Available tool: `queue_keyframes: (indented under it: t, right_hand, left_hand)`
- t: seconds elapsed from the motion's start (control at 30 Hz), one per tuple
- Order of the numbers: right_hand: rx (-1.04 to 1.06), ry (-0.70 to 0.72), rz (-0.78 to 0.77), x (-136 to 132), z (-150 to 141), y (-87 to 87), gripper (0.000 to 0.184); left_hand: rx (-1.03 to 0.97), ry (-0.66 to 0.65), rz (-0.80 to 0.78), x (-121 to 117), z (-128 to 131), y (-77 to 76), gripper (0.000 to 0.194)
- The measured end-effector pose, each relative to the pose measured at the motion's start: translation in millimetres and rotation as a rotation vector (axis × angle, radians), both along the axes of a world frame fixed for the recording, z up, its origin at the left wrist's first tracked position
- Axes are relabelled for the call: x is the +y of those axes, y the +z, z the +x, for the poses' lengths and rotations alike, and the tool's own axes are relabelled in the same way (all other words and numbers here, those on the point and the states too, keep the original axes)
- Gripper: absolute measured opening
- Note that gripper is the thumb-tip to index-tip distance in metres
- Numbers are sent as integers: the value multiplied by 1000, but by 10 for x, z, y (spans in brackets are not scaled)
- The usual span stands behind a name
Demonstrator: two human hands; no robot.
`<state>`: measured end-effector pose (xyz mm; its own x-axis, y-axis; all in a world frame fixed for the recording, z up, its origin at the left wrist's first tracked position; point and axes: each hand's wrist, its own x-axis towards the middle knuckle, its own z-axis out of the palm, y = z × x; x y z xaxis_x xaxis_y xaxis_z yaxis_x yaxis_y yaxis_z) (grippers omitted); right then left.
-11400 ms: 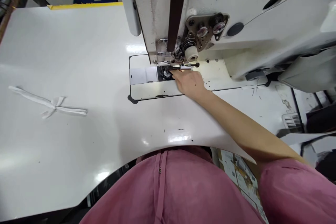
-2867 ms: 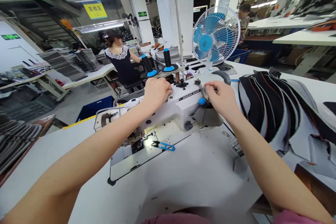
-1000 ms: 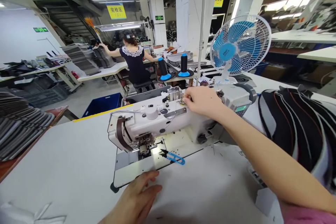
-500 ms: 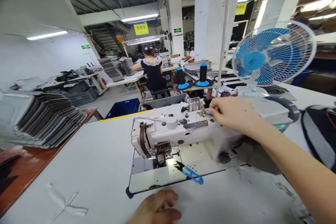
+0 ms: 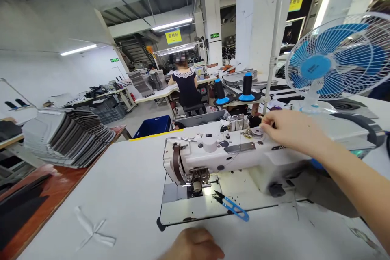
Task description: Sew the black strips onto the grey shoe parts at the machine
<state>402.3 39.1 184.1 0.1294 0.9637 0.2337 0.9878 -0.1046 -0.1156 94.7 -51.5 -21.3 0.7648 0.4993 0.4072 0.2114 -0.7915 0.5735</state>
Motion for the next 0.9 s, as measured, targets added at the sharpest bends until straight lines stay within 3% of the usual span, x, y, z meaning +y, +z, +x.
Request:
queue_keyframes:
  t: [0.17,0.27,0.4,0.6,0.67,0.8,0.9]
  right_hand:
    - [-14,89,33,3,-32,2,22]
    - [-2,42,11,-6,-17,31,21]
    - [39,83,30,-64,-29,48,21]
    - [22,-10,77,-131,-110,-6,21]
    - [27,4,118,-150,-145,-45,23]
    - [36,4,175,-153,-117,-90,23]
    - [87,-25,184,-300,-108,-111,22]
  left_hand:
    - [120,-178,-96,0,130,-276,28]
    - [130,-116,-70,32,139,-239,22]
    - [36,20,-229,24,243,82,22]
    - [-172,-121,-451,-43,789,694,27]
    - [-302,-102,-603,22,999,840,19]
    - [-535,36,-1015,210,1340,1081,29]
    - [-650,49,-1161,307,1456,1212,31]
